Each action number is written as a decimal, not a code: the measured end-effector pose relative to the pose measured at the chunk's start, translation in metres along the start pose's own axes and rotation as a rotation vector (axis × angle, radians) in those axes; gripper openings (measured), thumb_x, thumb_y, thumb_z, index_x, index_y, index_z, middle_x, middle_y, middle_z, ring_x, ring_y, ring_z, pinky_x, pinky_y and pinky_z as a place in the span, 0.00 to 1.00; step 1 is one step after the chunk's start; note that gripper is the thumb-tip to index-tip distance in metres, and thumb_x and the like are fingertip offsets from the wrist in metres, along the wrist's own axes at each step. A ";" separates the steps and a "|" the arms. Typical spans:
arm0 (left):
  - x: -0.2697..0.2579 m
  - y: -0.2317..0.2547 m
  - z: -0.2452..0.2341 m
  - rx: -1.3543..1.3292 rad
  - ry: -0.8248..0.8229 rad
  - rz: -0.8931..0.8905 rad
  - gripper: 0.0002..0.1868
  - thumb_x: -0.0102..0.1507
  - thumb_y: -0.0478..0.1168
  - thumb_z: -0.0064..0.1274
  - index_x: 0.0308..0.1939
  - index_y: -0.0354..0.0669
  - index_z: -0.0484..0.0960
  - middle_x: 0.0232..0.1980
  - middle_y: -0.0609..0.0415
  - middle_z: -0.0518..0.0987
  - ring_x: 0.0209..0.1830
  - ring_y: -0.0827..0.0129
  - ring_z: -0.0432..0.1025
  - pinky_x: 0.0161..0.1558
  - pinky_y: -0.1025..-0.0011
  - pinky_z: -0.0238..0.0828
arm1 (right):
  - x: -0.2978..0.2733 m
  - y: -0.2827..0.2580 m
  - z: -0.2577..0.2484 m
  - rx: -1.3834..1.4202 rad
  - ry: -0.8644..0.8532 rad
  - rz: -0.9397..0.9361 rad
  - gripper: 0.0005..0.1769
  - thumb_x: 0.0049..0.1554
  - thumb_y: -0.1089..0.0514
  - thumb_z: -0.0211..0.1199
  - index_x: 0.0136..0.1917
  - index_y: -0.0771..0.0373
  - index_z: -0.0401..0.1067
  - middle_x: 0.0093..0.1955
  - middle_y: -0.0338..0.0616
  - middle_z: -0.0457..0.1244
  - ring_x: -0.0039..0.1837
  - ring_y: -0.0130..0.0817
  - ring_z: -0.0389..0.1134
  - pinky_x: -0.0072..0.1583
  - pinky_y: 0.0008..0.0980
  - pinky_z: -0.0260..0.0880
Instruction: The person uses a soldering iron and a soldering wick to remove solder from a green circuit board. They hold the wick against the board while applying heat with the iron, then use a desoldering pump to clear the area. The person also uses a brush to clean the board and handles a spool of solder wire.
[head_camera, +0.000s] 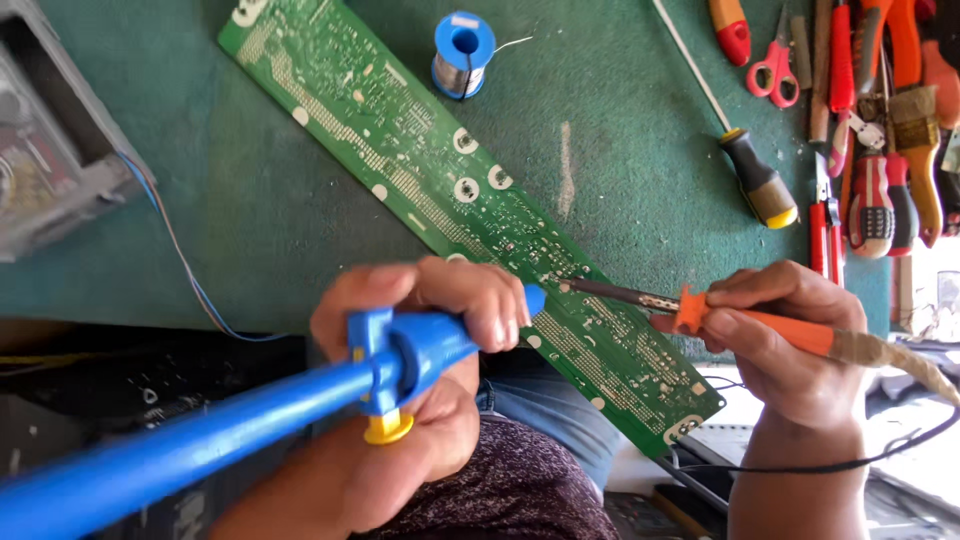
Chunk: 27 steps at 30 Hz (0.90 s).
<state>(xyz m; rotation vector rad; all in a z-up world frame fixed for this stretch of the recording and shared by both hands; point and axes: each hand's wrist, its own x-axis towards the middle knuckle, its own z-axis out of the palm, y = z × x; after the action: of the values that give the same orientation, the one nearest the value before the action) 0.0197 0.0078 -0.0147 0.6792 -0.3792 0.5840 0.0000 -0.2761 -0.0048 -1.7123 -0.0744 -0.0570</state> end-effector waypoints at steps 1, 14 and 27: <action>0.000 -0.004 -0.001 0.000 -0.017 -0.002 0.35 0.75 0.69 0.52 0.73 0.50 0.66 0.41 0.45 0.73 0.35 0.60 0.68 0.43 0.57 0.73 | 0.002 -0.002 0.004 0.010 0.012 -0.008 0.11 0.56 0.64 0.69 0.52 0.70 0.74 0.43 0.54 0.70 0.38 0.30 0.72 0.44 0.20 0.74; -0.003 -0.020 -0.003 0.135 -0.152 0.098 0.39 0.70 0.76 0.41 0.70 0.52 0.61 0.40 0.48 0.72 0.33 0.63 0.67 0.39 0.60 0.75 | 0.006 -0.010 0.016 -0.104 0.017 0.009 0.08 0.55 0.63 0.71 0.44 0.67 0.74 0.36 0.50 0.69 0.35 0.28 0.69 0.40 0.22 0.67; -0.006 -0.015 0.007 0.155 -0.197 0.047 0.31 0.75 0.70 0.49 0.69 0.56 0.63 0.41 0.49 0.72 0.35 0.63 0.67 0.41 0.60 0.72 | 0.006 -0.009 0.017 -0.118 0.015 0.016 0.09 0.54 0.62 0.73 0.44 0.66 0.75 0.36 0.47 0.70 0.35 0.26 0.68 0.40 0.20 0.66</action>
<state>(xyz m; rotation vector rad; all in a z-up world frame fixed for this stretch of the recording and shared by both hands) 0.0230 -0.0090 -0.0198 0.8818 -0.5382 0.5969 0.0055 -0.2581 0.0021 -1.8295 -0.0477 -0.0634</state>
